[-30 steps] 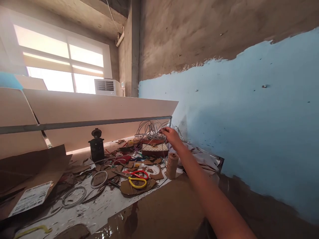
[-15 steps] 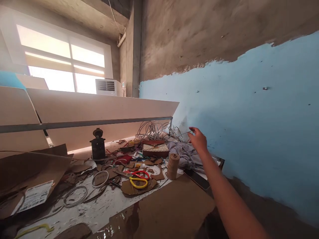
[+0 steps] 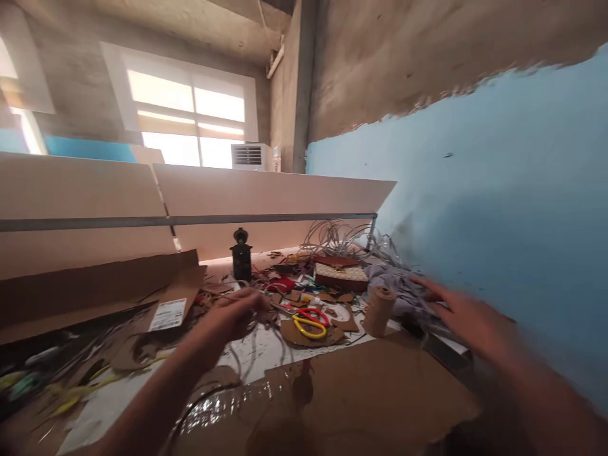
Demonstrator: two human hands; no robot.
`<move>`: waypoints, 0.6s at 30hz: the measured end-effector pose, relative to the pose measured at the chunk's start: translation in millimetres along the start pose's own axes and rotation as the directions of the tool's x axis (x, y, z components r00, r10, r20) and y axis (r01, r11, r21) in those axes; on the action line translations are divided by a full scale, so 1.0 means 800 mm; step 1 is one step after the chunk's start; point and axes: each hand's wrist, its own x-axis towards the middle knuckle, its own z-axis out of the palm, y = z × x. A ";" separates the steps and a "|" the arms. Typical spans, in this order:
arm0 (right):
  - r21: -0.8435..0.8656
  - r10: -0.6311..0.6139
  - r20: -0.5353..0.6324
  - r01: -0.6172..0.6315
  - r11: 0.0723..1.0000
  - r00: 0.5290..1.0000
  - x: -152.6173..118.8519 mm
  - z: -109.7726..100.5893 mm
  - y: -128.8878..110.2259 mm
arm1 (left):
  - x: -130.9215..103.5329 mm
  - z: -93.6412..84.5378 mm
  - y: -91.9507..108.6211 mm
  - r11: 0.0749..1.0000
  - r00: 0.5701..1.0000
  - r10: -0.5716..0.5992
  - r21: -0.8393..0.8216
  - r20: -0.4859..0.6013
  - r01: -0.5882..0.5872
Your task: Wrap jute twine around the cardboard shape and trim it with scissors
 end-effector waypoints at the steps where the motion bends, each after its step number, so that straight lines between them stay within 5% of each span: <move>1: 0.111 0.011 0.081 -0.020 0.994 0.997 -0.008 0.018 -0.024 | 0.000 0.011 -0.006 0.999 0.997 -0.036 0.028 0.072 0.035; 3: 0.456 -0.076 0.268 -0.057 0.888 0.961 -0.032 0.061 -0.084 | 0.002 0.034 -0.017 0.997 0.989 -0.072 0.033 0.128 0.068; 5: 0.661 -0.182 0.449 -0.188 0.727 0.875 -0.060 0.104 -0.145 | 0.003 0.050 -0.027 0.996 0.987 -0.089 -0.006 0.137 0.090; 7: 0.714 -0.272 0.569 -0.303 0.631 0.776 -0.082 0.140 -0.192 | 0.002 0.055 -0.036 0.995 0.982 -0.075 -0.056 0.174 0.086; 10: 0.651 -0.295 0.672 -0.351 0.673 0.680 -0.093 0.168 -0.218 | -0.008 0.042 -0.054 0.993 0.988 -0.004 -0.117 0.156 0.023; 13: 0.559 -0.190 0.631 -0.271 0.783 0.752 -0.080 0.169 -0.202 | -0.025 0.016 -0.079 0.999 0.996 0.010 0.034 0.084 -0.013; 15: 0.530 -0.142 0.551 -0.214 0.820 0.822 -0.065 0.164 -0.178 | -0.039 -0.005 -0.096 0.977 0.991 -0.073 0.209 0.109 0.049; 18: 0.413 -0.137 0.478 -0.085 0.907 0.867 -0.044 0.161 -0.135 | -0.057 -0.043 -0.117 0.912 0.964 -0.218 0.384 0.154 0.145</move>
